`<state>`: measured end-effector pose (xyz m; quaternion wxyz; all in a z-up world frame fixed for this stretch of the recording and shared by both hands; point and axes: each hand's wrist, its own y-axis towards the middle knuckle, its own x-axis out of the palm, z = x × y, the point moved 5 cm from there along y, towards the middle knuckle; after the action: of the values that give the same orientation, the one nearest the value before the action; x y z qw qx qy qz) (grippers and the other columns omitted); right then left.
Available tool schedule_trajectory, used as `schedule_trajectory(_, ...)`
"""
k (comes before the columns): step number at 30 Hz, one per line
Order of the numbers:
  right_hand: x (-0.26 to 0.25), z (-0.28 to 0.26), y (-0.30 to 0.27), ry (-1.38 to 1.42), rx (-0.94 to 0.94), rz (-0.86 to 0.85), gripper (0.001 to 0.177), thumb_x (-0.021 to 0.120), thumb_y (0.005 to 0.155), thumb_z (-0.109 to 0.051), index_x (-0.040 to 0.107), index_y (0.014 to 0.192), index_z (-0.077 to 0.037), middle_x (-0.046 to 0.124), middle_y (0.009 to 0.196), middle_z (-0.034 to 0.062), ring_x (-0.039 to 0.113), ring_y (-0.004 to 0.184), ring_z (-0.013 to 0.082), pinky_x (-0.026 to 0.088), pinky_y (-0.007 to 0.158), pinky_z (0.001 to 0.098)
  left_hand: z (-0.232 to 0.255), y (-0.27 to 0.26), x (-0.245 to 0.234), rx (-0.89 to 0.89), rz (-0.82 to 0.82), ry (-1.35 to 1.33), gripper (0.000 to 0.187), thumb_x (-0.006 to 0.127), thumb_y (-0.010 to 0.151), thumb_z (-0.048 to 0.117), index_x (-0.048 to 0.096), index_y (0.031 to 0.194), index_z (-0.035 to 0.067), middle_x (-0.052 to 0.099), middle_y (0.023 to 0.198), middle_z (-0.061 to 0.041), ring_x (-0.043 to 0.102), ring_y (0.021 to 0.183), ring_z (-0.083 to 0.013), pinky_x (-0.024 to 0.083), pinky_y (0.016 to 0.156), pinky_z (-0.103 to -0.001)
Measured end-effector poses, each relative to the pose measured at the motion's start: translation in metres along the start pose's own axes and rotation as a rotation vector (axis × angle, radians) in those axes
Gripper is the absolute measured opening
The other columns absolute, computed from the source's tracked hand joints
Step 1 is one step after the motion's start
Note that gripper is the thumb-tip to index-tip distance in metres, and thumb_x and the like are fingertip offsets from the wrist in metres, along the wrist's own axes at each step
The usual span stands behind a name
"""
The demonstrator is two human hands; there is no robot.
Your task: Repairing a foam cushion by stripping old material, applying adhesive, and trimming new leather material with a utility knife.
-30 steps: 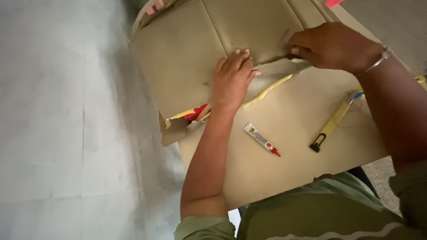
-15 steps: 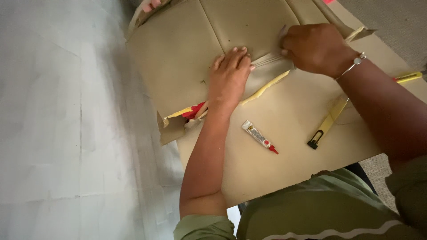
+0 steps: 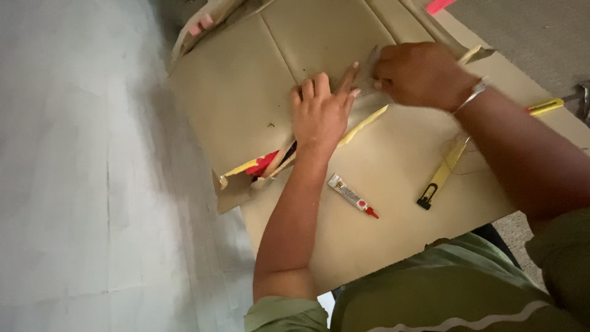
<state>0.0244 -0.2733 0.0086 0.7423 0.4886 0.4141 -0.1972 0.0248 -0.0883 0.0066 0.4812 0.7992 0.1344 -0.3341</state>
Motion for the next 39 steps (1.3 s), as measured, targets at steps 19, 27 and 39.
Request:
schedule_trajectory(19, 0.017, 0.041, -0.010, 0.376, 0.200, -0.438, 0.019, 0.065, 0.096, -0.021, 0.073, 0.113, -0.020, 0.072, 0.110, -0.0081, 0.069, 0.095, 0.0237, 0.053, 0.087, 0.0400, -0.002, 0.001, 0.003, 0.007, 0.008, -0.039, 0.046, 0.075, 0.097, 0.046, 0.063, 0.140, 0.039, 0.057, 0.096, -0.005, 0.051, 0.083, -0.0231, 0.047, 0.084, -0.040)
schedule_trajectory(27, 0.007, 0.040, -0.009, 0.520, 0.188, -0.223, 0.041, 0.077, 0.083, -0.003, 0.070, 0.123, -0.008, 0.073, 0.116, 0.0046, 0.069, 0.098, 0.0271, 0.053, 0.085, 0.0415, -0.003, 0.002, 0.000, -0.021, 0.057, -0.108, 0.043, 0.076, 0.095, 0.042, 0.065, 0.136, 0.034, 0.058, 0.098, -0.008, 0.055, 0.086, -0.0277, 0.051, 0.091, -0.045)
schedule_trajectory(39, -0.015, -0.013, 0.006, 0.424, -0.092, 0.078, 0.067, 0.068, 0.080, 0.011, 0.048, 0.144, 0.006, 0.067, 0.133, 0.0232, 0.070, 0.101, 0.0391, 0.055, 0.084, 0.0426, -0.003, 0.002, -0.001, -0.037, 0.076, -0.115, 0.038, 0.074, 0.096, 0.042, 0.070, 0.131, 0.028, 0.053, 0.095, -0.005, 0.050, 0.081, -0.0255, 0.047, 0.079, -0.040)
